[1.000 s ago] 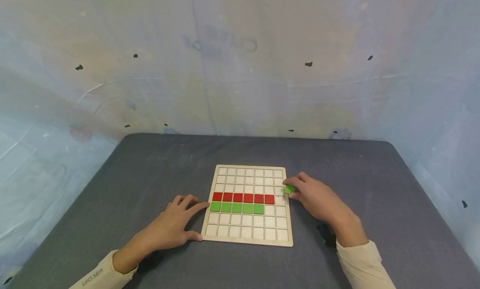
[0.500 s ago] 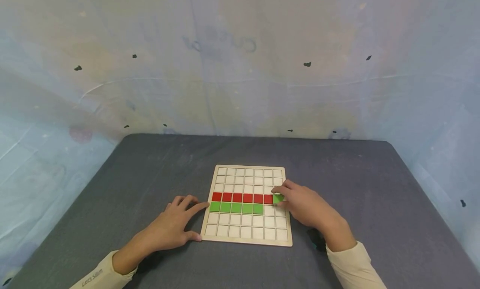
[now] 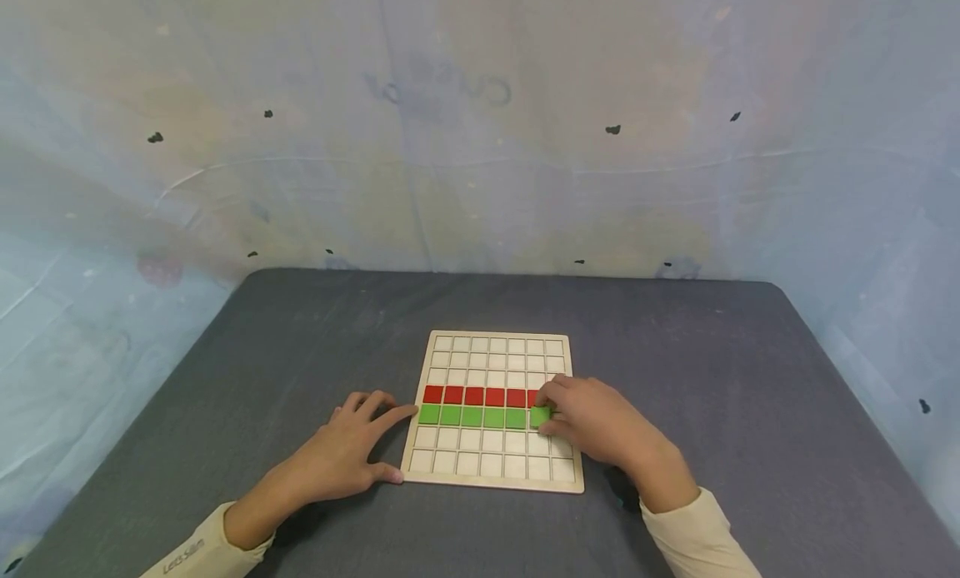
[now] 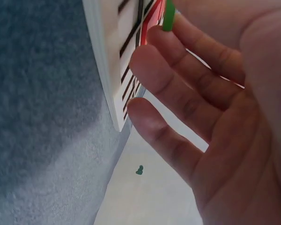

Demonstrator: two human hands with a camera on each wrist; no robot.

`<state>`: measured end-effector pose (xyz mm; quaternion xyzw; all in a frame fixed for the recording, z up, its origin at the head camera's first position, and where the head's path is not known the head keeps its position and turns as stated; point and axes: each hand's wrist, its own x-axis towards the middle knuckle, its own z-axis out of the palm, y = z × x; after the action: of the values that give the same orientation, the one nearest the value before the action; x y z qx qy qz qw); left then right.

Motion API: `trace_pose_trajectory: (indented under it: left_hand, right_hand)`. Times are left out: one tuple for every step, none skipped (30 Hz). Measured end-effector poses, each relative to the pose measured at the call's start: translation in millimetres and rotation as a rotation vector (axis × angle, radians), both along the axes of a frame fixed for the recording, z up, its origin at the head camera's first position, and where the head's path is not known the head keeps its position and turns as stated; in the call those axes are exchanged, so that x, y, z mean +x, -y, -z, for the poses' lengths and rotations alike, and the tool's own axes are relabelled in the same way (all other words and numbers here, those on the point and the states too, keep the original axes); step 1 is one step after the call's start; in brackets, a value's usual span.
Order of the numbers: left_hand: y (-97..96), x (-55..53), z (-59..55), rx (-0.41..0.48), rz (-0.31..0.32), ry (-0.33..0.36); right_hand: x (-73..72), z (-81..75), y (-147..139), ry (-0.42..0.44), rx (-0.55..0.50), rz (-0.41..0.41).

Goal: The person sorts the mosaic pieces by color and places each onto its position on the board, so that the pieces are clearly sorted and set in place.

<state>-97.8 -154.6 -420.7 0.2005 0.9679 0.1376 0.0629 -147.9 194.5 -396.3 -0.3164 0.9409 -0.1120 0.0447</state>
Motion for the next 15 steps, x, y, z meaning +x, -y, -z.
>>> trace_pose_trajectory:
  left_hand:
    - [0.0,-0.2,0.0,-0.001,-0.001,0.0]
    - [0.0,-0.3,0.1,-0.001,-0.002,0.0]
    - [0.1,-0.2,0.2,0.0,-0.002,0.0]
    - [0.2,-0.1,0.2,0.001,-0.002,-0.001]
    - [0.3,-0.1,0.4,0.006,0.0,-0.004]
    - [0.4,0.0,0.5,0.01,0.002,-0.007]
    - [0.5,-0.1,0.8,0.013,0.004,-0.011]
    - [0.7,-0.1,1.0,0.018,0.007,-0.016]
    - [0.8,-0.3,1.2,0.02,0.009,-0.019]
    - [0.8,-0.4,1.3,0.024,0.011,-0.022]
    - [0.9,-0.5,1.4,0.027,0.013,-0.024]
    - [0.9,-0.5,1.5,0.027,0.013,-0.022]
    - [1.0,-0.6,1.5,0.028,0.012,-0.02]
    - [1.0,-0.5,1.5,0.029,0.012,-0.018]
    - [1.0,-0.5,1.4,0.029,0.01,-0.015]
  right_hand:
    - [0.2,0.7,0.6,-0.002,0.0,-0.005]
    - [0.5,1.2,1.2,-0.005,0.002,-0.011]
    - [0.5,1.6,1.6,-0.008,0.002,-0.019]
    - [0.7,1.8,2.0,-0.013,0.003,-0.025]
    - [0.9,2.1,2.2,-0.021,0.004,-0.03]
    - [1.2,2.4,2.6,-0.027,0.007,-0.026]
    - [1.3,3.0,2.6,-0.033,0.007,-0.024]
    - [1.7,3.1,2.9,-0.039,0.006,-0.019]
    - [1.8,3.6,3.0,-0.044,0.002,-0.018]
    - [2.1,3.9,3.3,-0.047,0.0,-0.014]
    - [2.2,4.6,3.3,-0.051,-0.004,-0.014]
    - [2.3,5.1,3.4,-0.052,-0.006,-0.015]
    - [2.2,5.6,3.4,-0.055,-0.009,-0.022]
    - [2.3,5.8,3.7,-0.057,-0.011,-0.024]
    - [2.1,6.5,3.6,-0.058,-0.009,-0.026]
